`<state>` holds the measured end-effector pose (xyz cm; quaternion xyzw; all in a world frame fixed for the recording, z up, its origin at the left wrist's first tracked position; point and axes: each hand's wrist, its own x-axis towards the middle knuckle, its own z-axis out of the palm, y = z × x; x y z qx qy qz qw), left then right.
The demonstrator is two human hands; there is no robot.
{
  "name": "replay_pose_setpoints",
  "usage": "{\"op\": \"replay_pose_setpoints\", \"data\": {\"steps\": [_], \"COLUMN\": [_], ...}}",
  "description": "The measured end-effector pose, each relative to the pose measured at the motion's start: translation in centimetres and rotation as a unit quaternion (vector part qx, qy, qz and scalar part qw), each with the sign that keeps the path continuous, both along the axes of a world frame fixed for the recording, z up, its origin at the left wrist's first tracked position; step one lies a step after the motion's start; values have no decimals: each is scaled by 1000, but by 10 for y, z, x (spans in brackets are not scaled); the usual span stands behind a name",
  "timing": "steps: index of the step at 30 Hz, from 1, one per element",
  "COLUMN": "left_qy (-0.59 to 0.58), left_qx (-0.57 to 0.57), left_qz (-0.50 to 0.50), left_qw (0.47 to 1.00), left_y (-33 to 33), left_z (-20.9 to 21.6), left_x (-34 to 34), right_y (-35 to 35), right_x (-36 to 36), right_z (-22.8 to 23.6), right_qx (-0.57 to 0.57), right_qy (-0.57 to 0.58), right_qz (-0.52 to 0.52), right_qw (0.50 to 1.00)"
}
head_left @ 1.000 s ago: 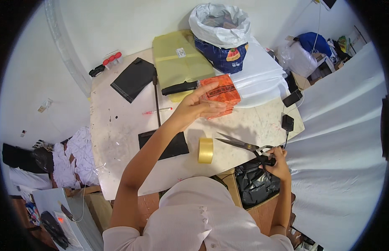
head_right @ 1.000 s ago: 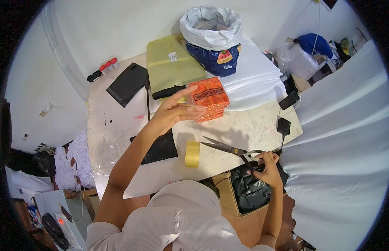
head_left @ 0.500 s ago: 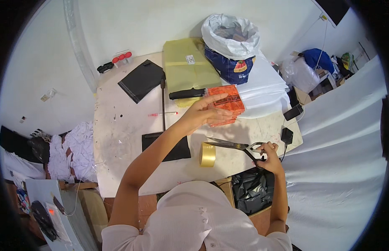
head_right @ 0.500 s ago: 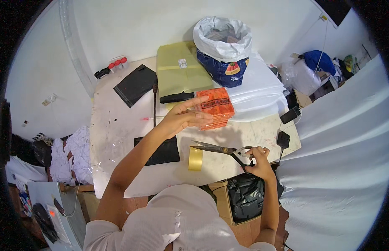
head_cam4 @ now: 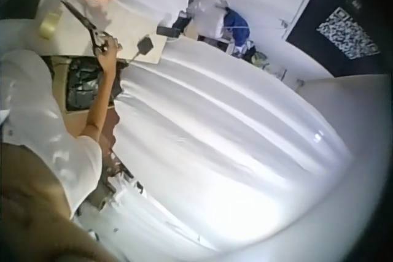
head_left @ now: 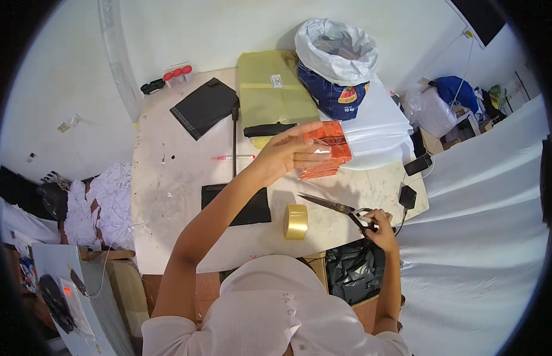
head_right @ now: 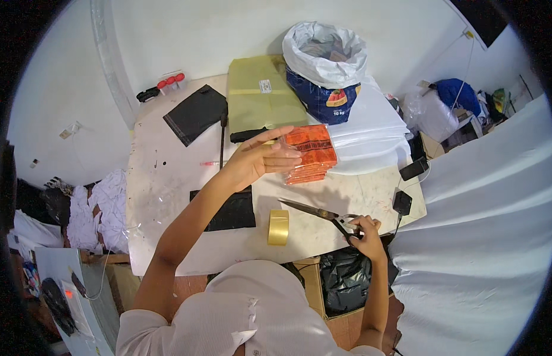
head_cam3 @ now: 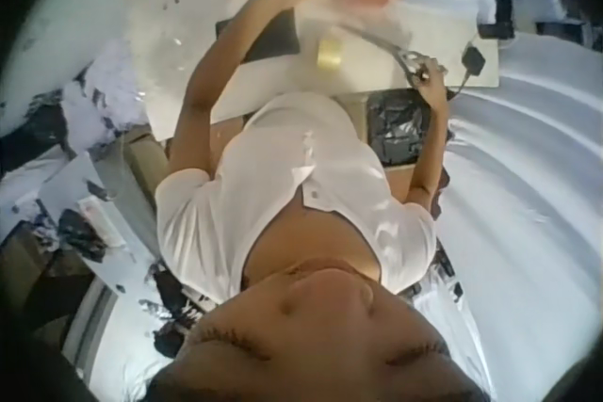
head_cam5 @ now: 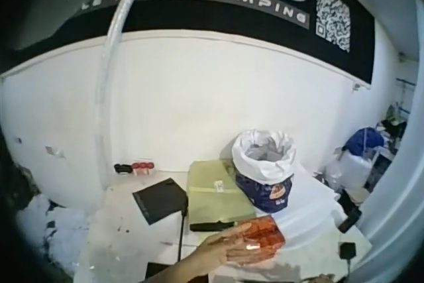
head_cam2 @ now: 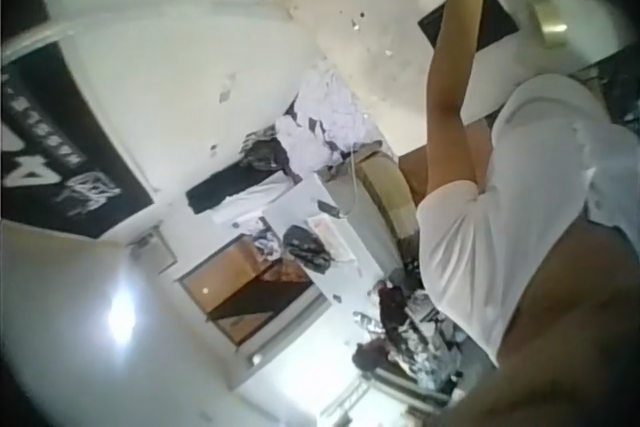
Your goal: Taping and sealing black envelopes for shipping at a workstation.
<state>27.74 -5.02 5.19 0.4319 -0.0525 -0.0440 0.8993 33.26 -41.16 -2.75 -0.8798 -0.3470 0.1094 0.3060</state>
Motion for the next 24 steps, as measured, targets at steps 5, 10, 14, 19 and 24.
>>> {"op": "replay_pose_setpoints", "data": {"steps": [5,10,14,19,24], "left_qy": [29,63,91,71,20], "left_qx": [-72,-51,-38,-45,-30], "left_qz": [-22,11,41,27,0], "left_qw": [997,997,994,996,999], "left_y": [15,28,35,38,38], "left_z": [-14,-28,-26,-26,-27], "left_x": [-18,-47,-65,-82,-89], "right_y": [-17,-27,0,70,101], "right_x": [-13,-17,-39,-111,-140], "right_z": [-43,-100,-90,-44,-89], "right_qx": [-2,117,-128,40,144], "right_qy": [10,145,10,104,319], "right_qz": [-105,-137,-152,12,20], "right_qw": [994,973,980,994,937]}}
